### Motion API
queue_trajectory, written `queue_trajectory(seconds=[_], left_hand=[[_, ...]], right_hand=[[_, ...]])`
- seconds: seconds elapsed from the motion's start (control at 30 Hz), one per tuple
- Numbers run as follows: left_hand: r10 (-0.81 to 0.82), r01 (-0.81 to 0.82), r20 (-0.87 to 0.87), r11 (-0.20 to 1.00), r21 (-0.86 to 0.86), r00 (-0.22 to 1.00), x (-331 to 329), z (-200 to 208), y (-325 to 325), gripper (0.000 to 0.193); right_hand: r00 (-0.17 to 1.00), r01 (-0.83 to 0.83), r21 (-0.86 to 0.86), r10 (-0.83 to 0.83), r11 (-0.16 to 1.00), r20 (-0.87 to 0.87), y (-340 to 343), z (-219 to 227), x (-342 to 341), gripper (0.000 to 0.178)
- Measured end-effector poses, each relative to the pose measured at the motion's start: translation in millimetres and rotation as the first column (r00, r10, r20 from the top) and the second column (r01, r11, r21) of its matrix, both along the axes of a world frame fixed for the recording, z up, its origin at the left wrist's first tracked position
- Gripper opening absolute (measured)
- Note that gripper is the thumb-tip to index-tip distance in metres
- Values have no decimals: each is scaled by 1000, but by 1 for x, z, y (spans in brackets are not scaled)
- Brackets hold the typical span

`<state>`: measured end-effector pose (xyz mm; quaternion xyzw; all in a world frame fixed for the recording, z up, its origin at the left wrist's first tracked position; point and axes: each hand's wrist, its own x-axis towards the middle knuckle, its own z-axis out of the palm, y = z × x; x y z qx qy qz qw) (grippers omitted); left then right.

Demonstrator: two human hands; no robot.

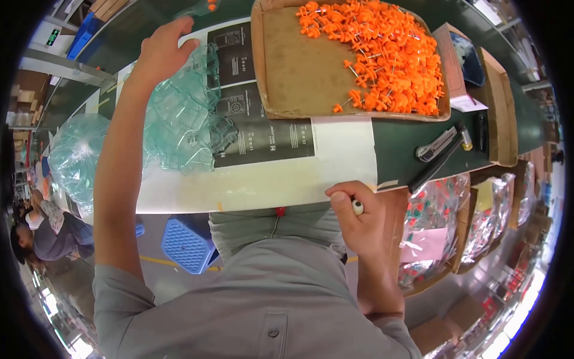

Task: Assembling small orange components onto white plastic rods at a manufacturing workstation.

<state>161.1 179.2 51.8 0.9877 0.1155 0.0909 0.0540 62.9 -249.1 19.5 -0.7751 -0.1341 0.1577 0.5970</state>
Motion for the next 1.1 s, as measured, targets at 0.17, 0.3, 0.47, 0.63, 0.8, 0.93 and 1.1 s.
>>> queue_trajectory(seconds=[0.17,0.3,0.47,0.63,0.8,0.93,1.1], left_hand=[[235,-193,-377,970,145,896,-8,5,-42,42],[39,-11,-175,987,158,984,-53,14,-42,43],[-415,428,-119,896,121,902,-86,4,-38,56],[-510,524,-164,850,55,844,-80,10,-43,62],[-371,384,258,923,-2,892,-99,27,-37,55],[-88,503,622,680,-533,778,-156,13,-88,46],[-81,325,330,495,-806,941,-192,-46,-167,44]], right_hand=[[999,14,-19,-15,1000,-41,2,-1,15,22],[1000,-1,-27,1,1000,28,4,22,13,19],[1000,11,-115,-9,993,19,-6,7,4,17],[998,42,31,-40,999,-41,-1,3,1,16],[992,21,-35,-16,999,128,0,12,10,15],[987,61,-64,-51,996,150,-5,16,34,13],[923,218,-352,-75,910,377,4,36,105,16]])
